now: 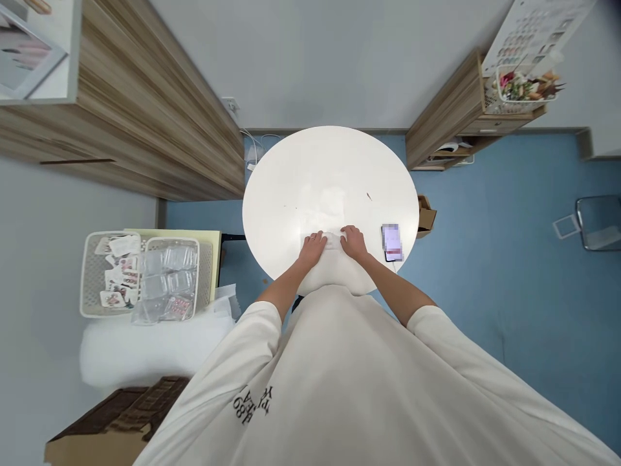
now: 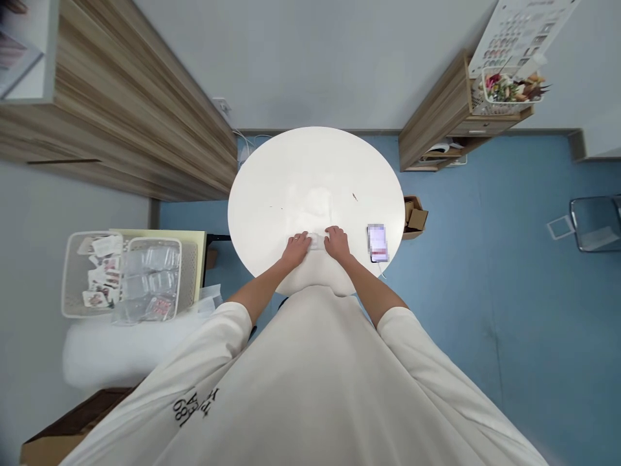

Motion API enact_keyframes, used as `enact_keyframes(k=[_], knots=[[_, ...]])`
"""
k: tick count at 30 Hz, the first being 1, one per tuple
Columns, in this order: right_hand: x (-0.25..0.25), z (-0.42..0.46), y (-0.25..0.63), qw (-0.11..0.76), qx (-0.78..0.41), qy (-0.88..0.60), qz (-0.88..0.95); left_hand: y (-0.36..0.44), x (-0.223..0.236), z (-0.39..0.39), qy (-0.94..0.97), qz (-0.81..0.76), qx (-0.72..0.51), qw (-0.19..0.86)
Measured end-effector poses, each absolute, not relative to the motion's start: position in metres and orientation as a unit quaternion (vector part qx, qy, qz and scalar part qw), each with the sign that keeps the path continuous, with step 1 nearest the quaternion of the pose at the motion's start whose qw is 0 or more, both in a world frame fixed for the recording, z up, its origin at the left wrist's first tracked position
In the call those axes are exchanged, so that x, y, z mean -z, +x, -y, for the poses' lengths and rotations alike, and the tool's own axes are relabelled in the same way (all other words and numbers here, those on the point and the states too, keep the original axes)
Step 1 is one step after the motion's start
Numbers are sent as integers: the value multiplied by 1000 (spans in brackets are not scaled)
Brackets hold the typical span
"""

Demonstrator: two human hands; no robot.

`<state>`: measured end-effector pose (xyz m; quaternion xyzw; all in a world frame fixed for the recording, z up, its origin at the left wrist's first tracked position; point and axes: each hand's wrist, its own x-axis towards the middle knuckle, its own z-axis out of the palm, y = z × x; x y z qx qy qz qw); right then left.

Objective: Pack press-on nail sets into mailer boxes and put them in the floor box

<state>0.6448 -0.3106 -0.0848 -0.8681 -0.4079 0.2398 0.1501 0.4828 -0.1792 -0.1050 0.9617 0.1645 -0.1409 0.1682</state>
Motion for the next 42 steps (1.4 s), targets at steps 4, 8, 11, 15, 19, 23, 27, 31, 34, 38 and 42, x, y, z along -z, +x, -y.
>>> enact_keyframes(k=[4, 8, 11, 15, 19, 23, 27, 31, 34, 38, 42], knots=[[71, 329, 632, 148, -154, -855, 473, 486, 101, 176, 964, -162, 128, 165], [65, 334, 615, 101, -187, -802, 558, 485, 95, 176, 963, -163, 128, 173], [66, 333, 603, 62, -236, -771, 588, 480, 92, 180, 957, -168, 136, 195], [70, 334, 592, 33, -269, -751, 602, 468, 86, 186, 945, -168, 160, 230], [71, 337, 585, 31, -284, -735, 616, 458, 80, 190, 933, -169, 189, 257], [69, 334, 582, 41, -291, -735, 612, 453, 77, 191, 923, -177, 200, 278], [64, 327, 589, 42, -311, -736, 599, 450, 74, 186, 926, -168, 167, 295], [59, 320, 601, 38, -331, -726, 601, 448, 70, 180, 924, -168, 154, 307], [56, 316, 606, 42, -325, -730, 599, 452, 66, 175, 920, -180, 162, 307], [57, 307, 608, 69, -281, -754, 590, 461, 62, 168, 930, -179, 148, 286], [65, 291, 614, 66, -264, -780, 563, 472, 61, 161, 938, -195, 140, 250]])
